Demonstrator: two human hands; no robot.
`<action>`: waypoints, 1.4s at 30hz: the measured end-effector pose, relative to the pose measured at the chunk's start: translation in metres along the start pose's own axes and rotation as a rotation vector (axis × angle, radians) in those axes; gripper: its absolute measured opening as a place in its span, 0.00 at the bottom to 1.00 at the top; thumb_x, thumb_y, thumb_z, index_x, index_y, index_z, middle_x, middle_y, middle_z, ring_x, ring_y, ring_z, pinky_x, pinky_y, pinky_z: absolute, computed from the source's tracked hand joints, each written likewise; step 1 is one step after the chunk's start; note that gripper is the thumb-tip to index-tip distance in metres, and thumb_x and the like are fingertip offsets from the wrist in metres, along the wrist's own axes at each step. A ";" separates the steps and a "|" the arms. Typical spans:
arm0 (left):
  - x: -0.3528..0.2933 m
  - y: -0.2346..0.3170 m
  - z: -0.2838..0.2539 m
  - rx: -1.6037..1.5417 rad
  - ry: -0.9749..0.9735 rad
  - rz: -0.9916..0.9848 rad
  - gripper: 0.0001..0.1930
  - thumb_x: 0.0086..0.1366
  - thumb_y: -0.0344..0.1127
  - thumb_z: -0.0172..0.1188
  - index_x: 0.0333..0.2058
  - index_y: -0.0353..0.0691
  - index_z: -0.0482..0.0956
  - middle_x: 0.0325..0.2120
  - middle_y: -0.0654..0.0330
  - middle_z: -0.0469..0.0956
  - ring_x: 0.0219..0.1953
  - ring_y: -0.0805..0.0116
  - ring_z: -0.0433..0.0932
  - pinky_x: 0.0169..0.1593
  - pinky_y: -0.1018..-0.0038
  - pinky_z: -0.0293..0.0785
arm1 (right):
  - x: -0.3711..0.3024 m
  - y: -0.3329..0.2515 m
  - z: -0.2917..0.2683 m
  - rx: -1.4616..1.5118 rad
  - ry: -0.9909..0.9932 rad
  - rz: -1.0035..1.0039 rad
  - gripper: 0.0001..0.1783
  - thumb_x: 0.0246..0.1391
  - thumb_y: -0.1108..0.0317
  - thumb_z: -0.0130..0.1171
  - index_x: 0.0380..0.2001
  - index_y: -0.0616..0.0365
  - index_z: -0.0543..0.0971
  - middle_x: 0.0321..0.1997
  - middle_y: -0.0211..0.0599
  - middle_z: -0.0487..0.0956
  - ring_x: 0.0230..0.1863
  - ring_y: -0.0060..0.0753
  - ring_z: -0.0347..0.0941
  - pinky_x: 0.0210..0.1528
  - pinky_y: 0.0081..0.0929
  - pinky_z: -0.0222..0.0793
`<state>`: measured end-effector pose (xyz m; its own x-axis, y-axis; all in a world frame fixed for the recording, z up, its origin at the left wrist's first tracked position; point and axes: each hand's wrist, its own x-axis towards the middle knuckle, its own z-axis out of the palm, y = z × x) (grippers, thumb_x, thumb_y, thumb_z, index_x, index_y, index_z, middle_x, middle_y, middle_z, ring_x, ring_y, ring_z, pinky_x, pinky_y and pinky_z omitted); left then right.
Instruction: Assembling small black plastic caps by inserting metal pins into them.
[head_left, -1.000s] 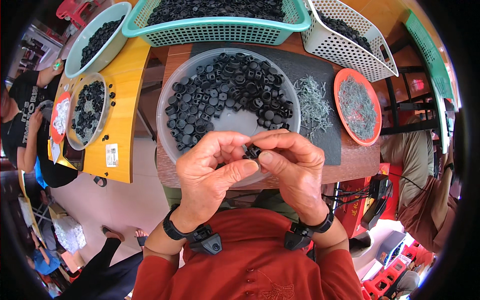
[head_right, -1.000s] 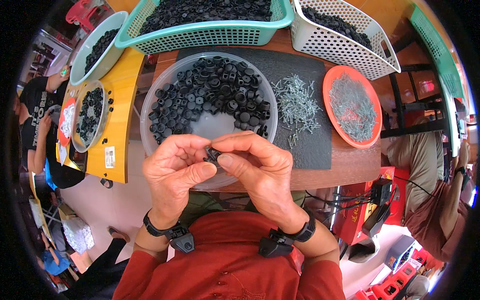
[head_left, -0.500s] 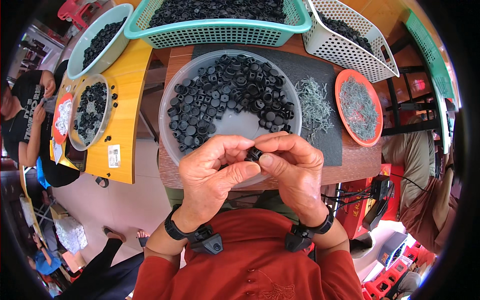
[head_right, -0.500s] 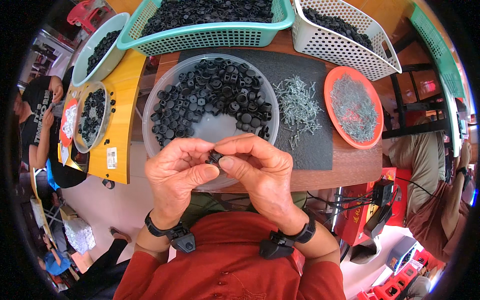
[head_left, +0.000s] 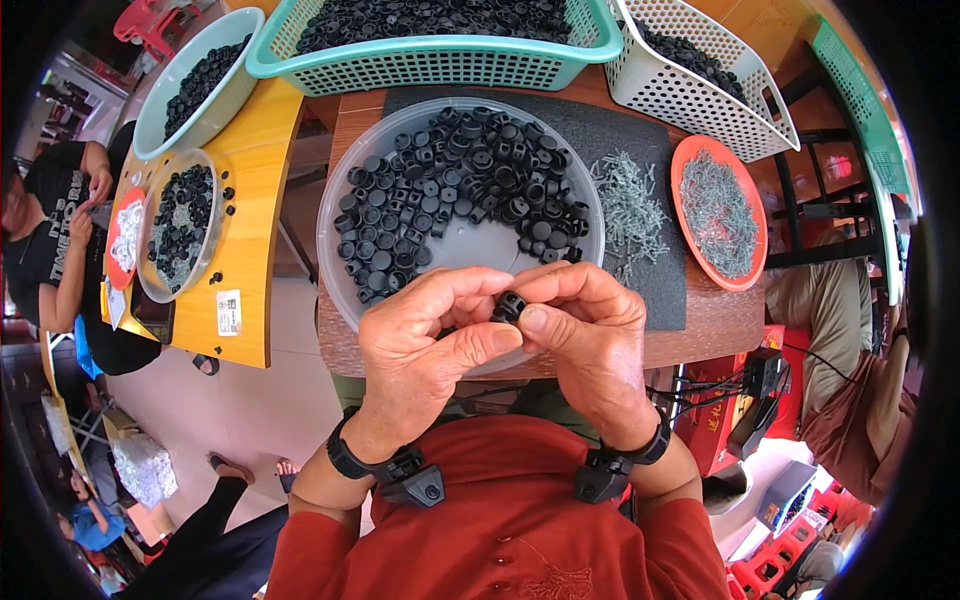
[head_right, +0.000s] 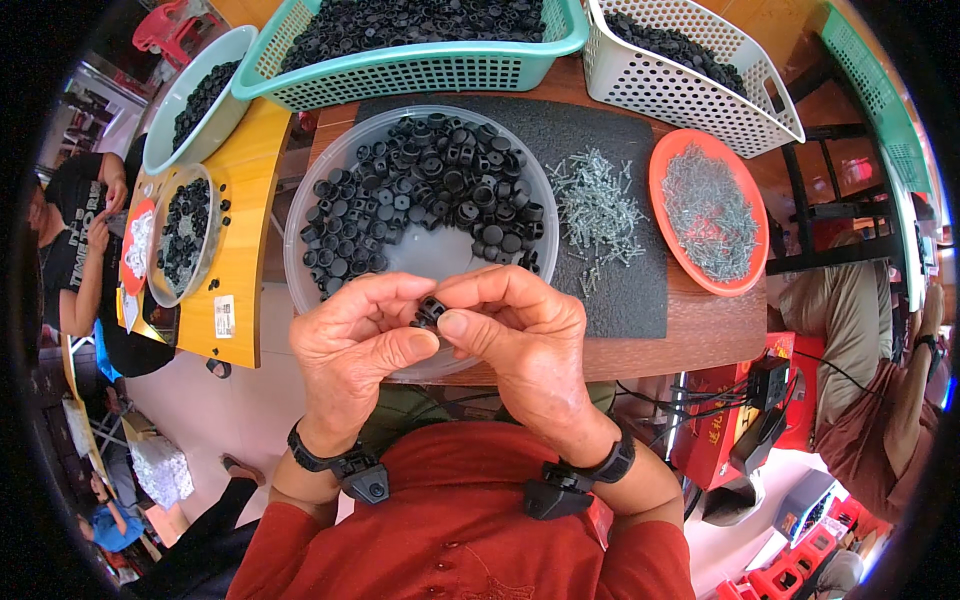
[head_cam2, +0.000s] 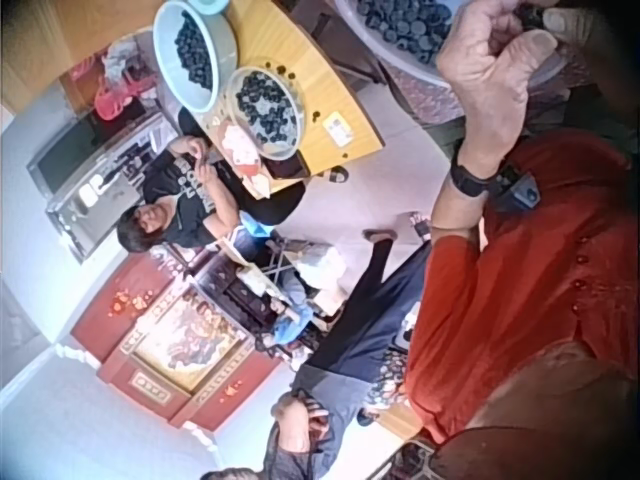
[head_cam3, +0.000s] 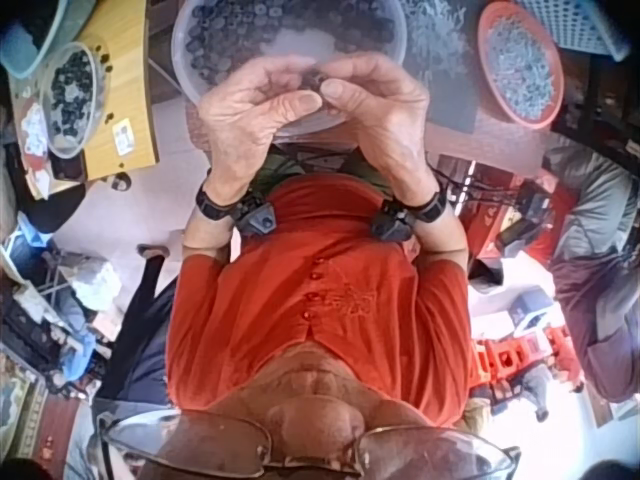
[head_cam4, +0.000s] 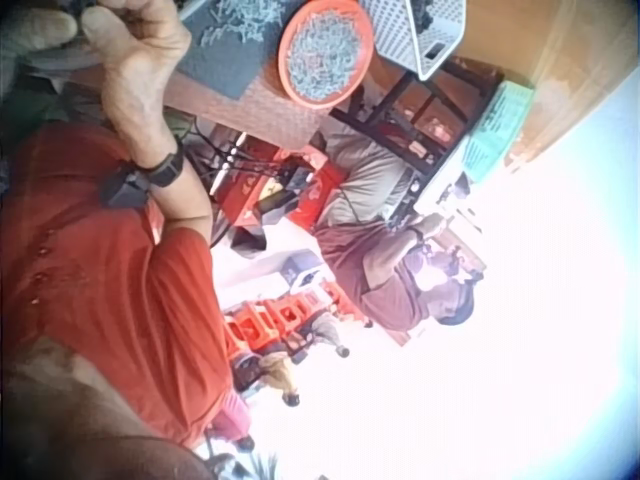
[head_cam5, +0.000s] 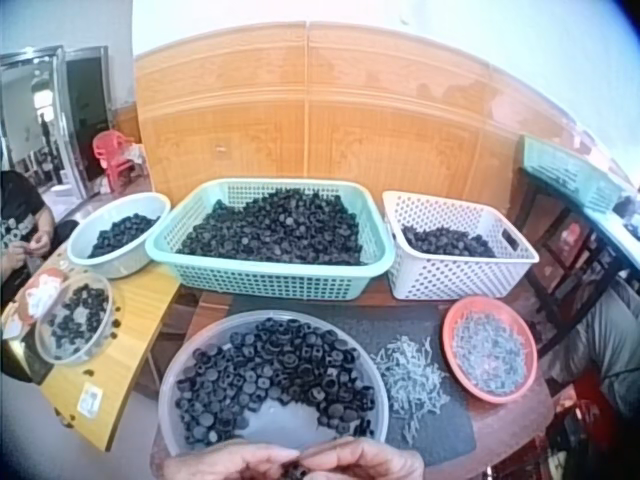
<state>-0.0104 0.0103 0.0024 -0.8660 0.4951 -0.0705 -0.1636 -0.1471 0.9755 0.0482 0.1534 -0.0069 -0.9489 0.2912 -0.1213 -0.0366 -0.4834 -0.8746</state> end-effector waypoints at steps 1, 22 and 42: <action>0.001 -0.001 -0.002 0.050 -0.019 0.058 0.18 0.49 0.20 0.66 0.41 0.30 0.76 0.29 0.65 0.73 0.31 0.80 0.72 0.35 0.85 0.70 | 0.000 -0.001 0.000 0.007 0.002 0.005 0.08 0.47 0.81 0.61 0.33 0.62 0.79 0.34 0.32 0.78 0.30 0.16 0.71 0.30 0.13 0.69; 0.005 -0.004 -0.005 -0.091 -0.102 -0.007 0.15 0.51 0.24 0.66 0.39 0.31 0.77 0.29 0.63 0.77 0.29 0.81 0.72 0.33 0.83 0.70 | 0.003 -0.008 0.001 -0.025 -0.059 -0.004 0.09 0.43 0.86 0.59 0.30 0.64 0.80 0.28 0.29 0.75 0.31 0.19 0.70 0.36 0.15 0.66; 0.010 -0.010 -0.003 -0.174 -0.142 0.083 0.15 0.53 0.30 0.66 0.37 0.30 0.74 0.31 0.59 0.78 0.31 0.78 0.76 0.36 0.82 0.74 | 0.002 -0.011 0.001 -0.340 -0.092 -0.260 0.08 0.42 0.85 0.60 0.29 0.64 0.78 0.27 0.30 0.73 0.28 0.19 0.67 0.31 0.16 0.63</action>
<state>-0.0189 0.0140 -0.0083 -0.8070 0.5884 0.0507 -0.1838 -0.3319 0.9252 0.0468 0.1585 0.0025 -0.9462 0.2852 0.1526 -0.1877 -0.1000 -0.9771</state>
